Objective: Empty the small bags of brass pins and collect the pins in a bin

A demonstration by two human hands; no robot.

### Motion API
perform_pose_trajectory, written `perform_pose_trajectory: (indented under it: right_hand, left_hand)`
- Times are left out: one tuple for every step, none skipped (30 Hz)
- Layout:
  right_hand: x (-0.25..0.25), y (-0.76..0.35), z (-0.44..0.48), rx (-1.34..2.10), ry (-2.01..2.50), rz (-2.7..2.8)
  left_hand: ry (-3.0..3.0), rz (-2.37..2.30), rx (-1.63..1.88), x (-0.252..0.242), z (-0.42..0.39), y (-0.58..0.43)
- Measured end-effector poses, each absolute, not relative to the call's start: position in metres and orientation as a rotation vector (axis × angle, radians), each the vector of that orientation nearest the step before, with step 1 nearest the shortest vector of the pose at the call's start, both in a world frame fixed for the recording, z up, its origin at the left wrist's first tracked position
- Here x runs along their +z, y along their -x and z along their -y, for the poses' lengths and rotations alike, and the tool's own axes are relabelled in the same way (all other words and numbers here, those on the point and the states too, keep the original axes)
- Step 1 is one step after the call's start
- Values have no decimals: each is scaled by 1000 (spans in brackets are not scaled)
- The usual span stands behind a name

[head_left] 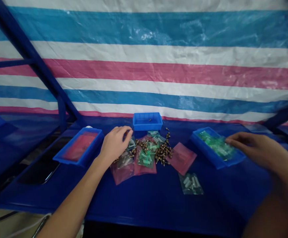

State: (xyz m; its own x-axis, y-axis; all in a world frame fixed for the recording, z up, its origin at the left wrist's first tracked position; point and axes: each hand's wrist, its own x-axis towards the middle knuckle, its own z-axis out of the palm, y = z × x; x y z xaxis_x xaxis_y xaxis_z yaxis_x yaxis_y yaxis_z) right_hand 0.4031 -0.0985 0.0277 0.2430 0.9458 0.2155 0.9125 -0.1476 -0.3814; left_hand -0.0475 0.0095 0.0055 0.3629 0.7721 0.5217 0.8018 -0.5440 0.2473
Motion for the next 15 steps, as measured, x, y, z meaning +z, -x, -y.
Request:
perform_pose_trajectory:
  right_hand:
    - [28, -404, 101, 82, 2110, 1712]
    - [30, -401, 102, 1, 2127, 1703]
    - [33, -394, 103, -141, 2129, 1663]
    - [38, -384, 103, -324, 2121, 1599]
    - [42, -371, 101, -458, 2092, 1536]
    - [46, -355, 98, -521, 2039, 1513]
    - [49, -338, 94, -527, 1983, 1540]
    - [49, -321, 88, -498, 1907, 1589]
    - [46, -304, 81, -410, 1820, 1674]
    - [41, -289, 74, -314, 1734, 1787]
    - [33, -276, 68, -243, 1665, 1894]
    - [23, -265, 61, -183, 1622, 2021]
    - [13, -257, 55, -145, 1600, 2114]
    - [3, -251, 51, -122, 1589, 2188]
    - [-7, -247, 46, -129, 1592, 2226]
  left_hand:
    - [2551, 1477, -934, 5, -9, 47]
    - [2548, 1479, -931, 5, -9, 46]
    - [2545, 1483, -927, 4, -10, 46]
    - [2542, 1487, -921, 4, -10, 46]
    - [2539, 1493, -916, 3, -10, 46]
    - [2535, 1498, -911, 3, -11, 46]
    - [2530, 1501, -906, 2, -11, 47]
    - [2525, 1504, -901, 1, -12, 47]
    - [2519, 1507, -896, 1, -12, 47]
    - [2513, 1510, -890, 0, -13, 48]
    - [2506, 1514, -883, 0, -14, 48]
    - [2502, 1518, -872, -1, -14, 49]
    - [2501, 1520, -858, -1, -15, 49]
    - [2503, 1520, -841, -2, -15, 49]
    - [2505, 1518, -825, -3, -16, 50]
